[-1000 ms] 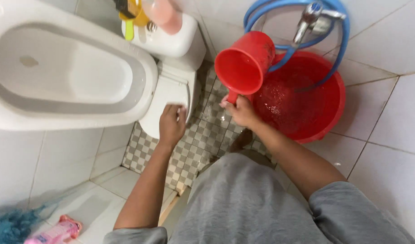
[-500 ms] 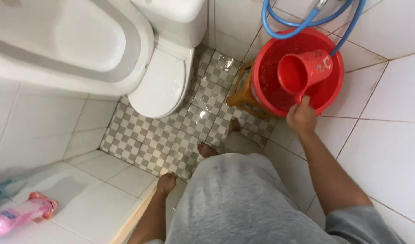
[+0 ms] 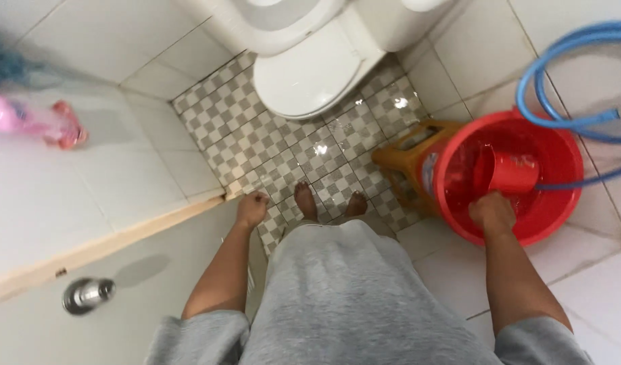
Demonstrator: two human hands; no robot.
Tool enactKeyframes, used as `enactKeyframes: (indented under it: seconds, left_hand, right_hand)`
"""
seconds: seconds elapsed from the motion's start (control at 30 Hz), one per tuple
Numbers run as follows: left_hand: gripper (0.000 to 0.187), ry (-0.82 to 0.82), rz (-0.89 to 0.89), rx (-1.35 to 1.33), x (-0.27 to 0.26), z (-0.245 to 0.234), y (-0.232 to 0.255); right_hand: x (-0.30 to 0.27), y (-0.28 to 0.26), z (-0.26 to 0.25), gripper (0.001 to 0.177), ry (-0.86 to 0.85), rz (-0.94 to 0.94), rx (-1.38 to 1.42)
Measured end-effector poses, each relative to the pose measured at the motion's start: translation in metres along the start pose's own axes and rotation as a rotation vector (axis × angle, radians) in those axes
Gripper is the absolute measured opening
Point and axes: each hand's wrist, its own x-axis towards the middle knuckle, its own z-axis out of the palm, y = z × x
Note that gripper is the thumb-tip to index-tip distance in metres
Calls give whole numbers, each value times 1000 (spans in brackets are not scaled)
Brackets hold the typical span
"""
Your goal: The person rinses the toilet seat and bowl using a handheld hose, then sprays water on the floor. They scoop water from a red bucket with a red cup and pour it onto the floor to rinse the area around the toilet.
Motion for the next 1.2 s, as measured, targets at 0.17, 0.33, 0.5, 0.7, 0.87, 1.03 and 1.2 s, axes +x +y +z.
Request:
enactKeyframes:
  seconds: [0.17,0.33,0.5,0.7,0.87,1.03,1.2]
  left_hand:
    - [28,118,-7,-244,-23,27,3]
    - [21,328,116,-148,-25,19,-33]
    - [28,329,-200,-285,-63,-27,-36]
    - [41,346,-285,-113,-42,-48,-130]
    - [37,399,-404,154,-50,-74,-125]
    - [53,445,-395,173,-48,-84,-143]
    - [38,645,-154,262,-42,-68,-168]
  right_hand:
    - [0,3,0,67,13,-44,303]
    - [-20,11,-24,14,59,177,1039]
    - [-48,51,-14,3,19,284,1474]
    - [-138,45,-37,16,172,337,1477]
    - [-211,2,-70,13,197,228,1423]
    - [-250,-95,-102,15,92,10,1362]
    - [-272,-250,-133,14,-149,-506,1262]
